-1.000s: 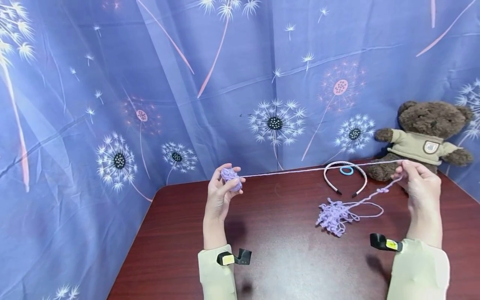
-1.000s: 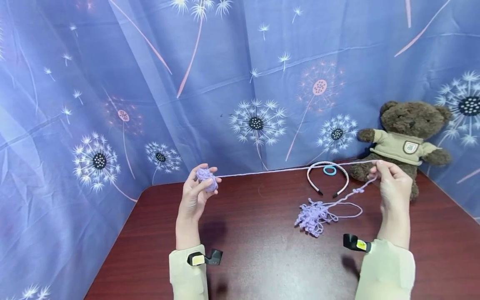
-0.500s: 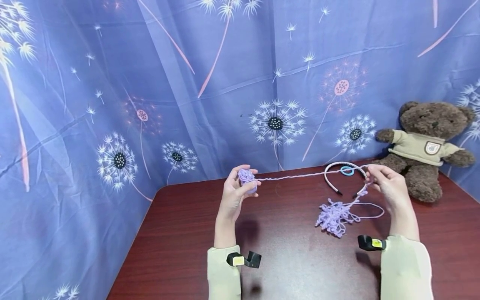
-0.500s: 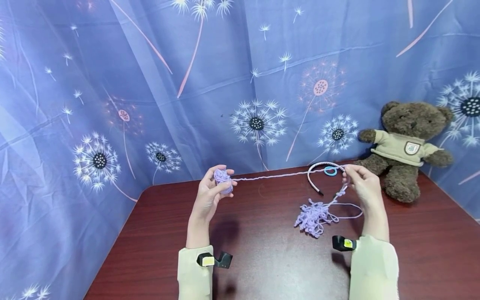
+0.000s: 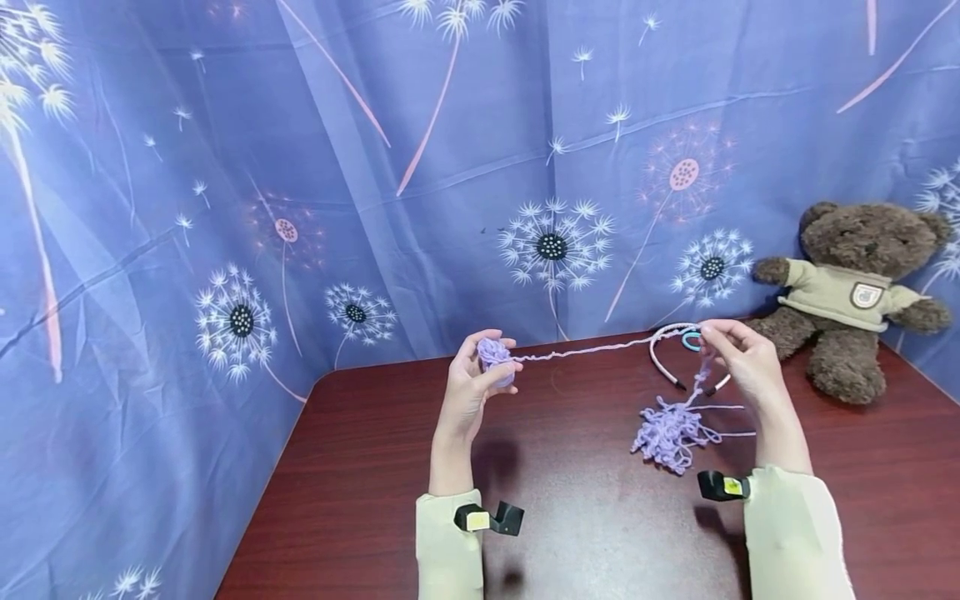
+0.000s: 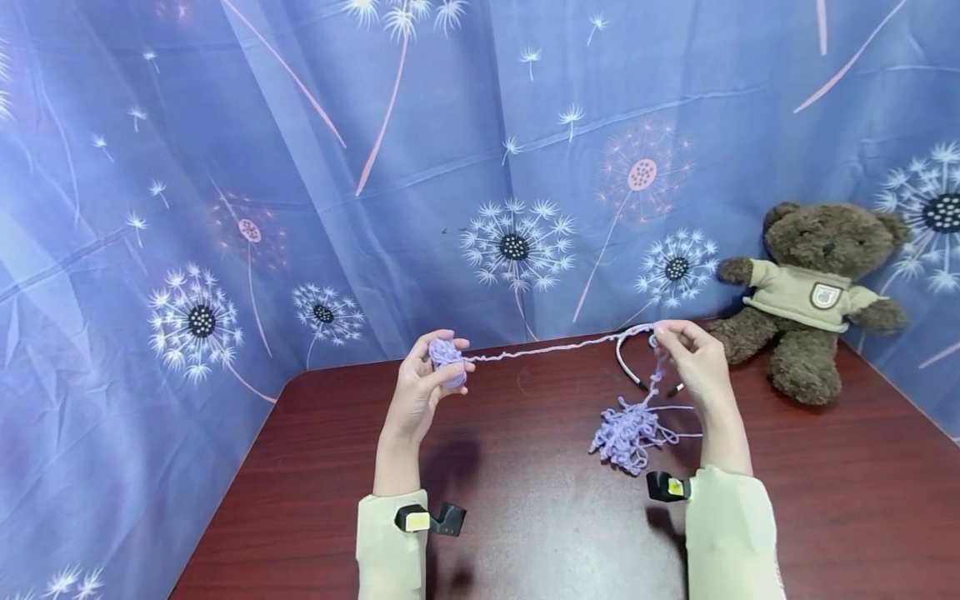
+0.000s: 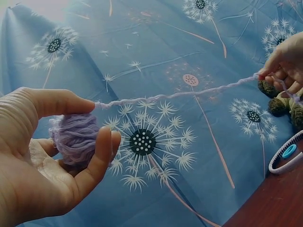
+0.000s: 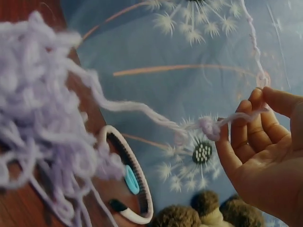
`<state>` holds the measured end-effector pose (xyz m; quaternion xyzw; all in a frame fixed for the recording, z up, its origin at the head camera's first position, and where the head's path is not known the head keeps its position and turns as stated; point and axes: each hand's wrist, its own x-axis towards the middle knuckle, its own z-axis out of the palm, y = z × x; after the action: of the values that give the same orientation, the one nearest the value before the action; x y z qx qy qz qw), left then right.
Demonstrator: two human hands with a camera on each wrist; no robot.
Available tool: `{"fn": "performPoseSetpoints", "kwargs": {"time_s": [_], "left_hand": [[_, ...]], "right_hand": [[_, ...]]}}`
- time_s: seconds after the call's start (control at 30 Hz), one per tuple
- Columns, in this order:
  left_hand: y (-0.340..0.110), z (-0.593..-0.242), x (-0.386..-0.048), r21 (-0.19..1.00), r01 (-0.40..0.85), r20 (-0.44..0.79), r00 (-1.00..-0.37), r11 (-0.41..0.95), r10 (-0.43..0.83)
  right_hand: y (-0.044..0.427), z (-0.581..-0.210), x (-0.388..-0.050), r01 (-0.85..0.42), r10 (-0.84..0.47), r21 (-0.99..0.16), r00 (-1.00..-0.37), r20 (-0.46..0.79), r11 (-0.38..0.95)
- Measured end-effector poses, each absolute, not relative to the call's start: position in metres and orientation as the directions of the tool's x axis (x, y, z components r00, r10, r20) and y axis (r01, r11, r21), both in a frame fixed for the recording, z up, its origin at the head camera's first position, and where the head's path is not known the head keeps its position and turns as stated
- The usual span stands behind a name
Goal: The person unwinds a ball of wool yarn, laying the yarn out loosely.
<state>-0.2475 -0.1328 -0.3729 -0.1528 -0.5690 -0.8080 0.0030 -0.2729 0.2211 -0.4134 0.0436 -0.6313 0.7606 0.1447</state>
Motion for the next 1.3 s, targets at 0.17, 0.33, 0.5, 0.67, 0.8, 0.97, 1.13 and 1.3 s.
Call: {"fn": "performPoseSetpoints", "kwargs": {"time_s": [0.17,0.33,0.5,0.67,0.8,0.97,1.13,1.3], "left_hand": [[-0.132,-0.374,-0.248,0.925,0.174,0.242,-0.955,-0.337,0.172],[-0.132,-0.374,-0.248,0.931,0.162,0.229,-0.956,-0.326,0.181],[-0.130,-0.373,-0.247,0.932,0.163,0.228,-0.957,-0.323,0.176],[-0.124,-0.373,-0.246,0.931,0.154,0.223,-0.957,-0.331,0.184],[-0.119,-0.372,-0.244,0.932,0.153,0.230,-0.950,-0.329,0.210],[-0.117,-0.370,-0.242,0.937,0.148,0.229,-0.945,-0.316,0.234],[-0.120,-0.369,-0.243,0.944,0.157,0.235,-0.937,-0.290,0.258],[-0.128,-0.370,-0.243,0.950,0.156,0.226,-0.941,-0.271,0.250]], "right_hand": [[0.195,-0.408,-0.275,-0.360,0.203,-0.931,-0.909,0.365,0.061],[0.149,-0.392,-0.266,-0.430,0.120,-0.884,-0.883,0.454,0.184],[0.096,-0.385,-0.253,-0.464,-0.106,-0.858,-0.886,0.452,0.219],[0.054,-0.389,-0.240,-0.508,-0.240,-0.848,-0.851,0.467,0.152],[0.038,-0.395,-0.236,-0.554,-0.177,-0.819,-0.830,0.529,0.149],[0.038,-0.396,-0.236,-0.564,-0.110,-0.802,-0.825,0.554,0.197],[0.049,-0.392,-0.240,-0.540,-0.086,-0.818,-0.841,0.535,0.198],[0.072,-0.383,-0.243,-0.465,0.014,-0.871,-0.881,0.473,0.159]]}}
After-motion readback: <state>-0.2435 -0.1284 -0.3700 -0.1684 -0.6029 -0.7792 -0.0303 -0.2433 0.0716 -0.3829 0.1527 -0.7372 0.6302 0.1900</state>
